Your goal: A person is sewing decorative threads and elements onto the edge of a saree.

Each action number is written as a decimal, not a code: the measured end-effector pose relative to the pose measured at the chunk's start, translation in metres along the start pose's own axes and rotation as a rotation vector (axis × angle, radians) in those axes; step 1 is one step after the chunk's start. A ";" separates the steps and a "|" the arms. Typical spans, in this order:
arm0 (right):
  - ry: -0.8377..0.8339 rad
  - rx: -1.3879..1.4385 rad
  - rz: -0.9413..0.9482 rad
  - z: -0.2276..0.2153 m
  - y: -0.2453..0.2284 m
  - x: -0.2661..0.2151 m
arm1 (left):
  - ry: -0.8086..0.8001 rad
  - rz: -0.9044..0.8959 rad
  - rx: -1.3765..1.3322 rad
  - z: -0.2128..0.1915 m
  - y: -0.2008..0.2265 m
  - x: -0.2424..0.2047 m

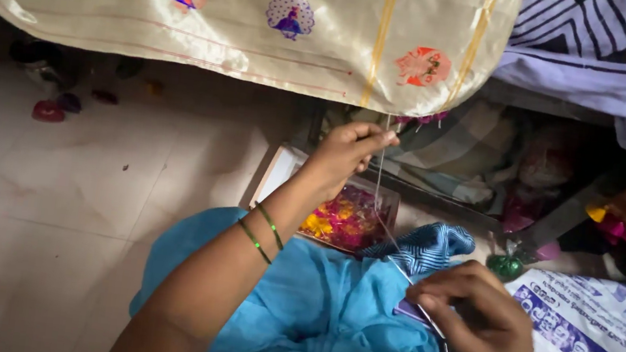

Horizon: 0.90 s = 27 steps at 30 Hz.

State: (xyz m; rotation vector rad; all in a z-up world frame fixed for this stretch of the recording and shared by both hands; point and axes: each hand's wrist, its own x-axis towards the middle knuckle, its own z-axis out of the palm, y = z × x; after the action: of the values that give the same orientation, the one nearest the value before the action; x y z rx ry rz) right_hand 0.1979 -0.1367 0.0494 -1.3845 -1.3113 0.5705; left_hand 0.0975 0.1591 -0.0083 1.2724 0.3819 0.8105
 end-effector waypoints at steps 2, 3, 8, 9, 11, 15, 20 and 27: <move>0.016 0.078 0.022 -0.008 0.000 -0.005 | -0.028 -0.056 -0.106 0.001 -0.003 -0.008; 0.026 0.156 0.038 -0.012 0.000 -0.008 | -0.049 -0.107 -0.210 0.000 -0.005 -0.013; 0.036 0.364 0.104 -0.018 0.028 -0.018 | -0.175 -0.169 -0.217 0.019 -0.034 -0.054; 0.051 0.414 0.128 -0.020 0.040 -0.021 | -0.193 -0.224 -0.193 0.022 -0.041 -0.065; 0.105 0.383 0.166 -0.026 0.049 -0.028 | -0.215 -0.243 -0.185 0.021 -0.068 -0.084; 0.285 0.235 0.311 -0.032 0.053 -0.044 | -0.152 -0.393 -0.272 0.016 -0.119 -0.122; 0.369 0.151 0.336 -0.039 0.050 -0.054 | -0.094 -0.482 -0.221 0.001 -0.136 -0.156; 0.162 0.169 0.366 -0.040 0.136 -0.045 | 0.132 -0.560 0.227 -0.024 -0.161 -0.183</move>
State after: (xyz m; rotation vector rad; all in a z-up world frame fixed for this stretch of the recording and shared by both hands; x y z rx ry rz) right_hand 0.2727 -0.1646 -0.0756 -1.5038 -0.8641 0.7787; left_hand 0.0101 0.0322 -0.1990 1.2338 0.9108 0.3781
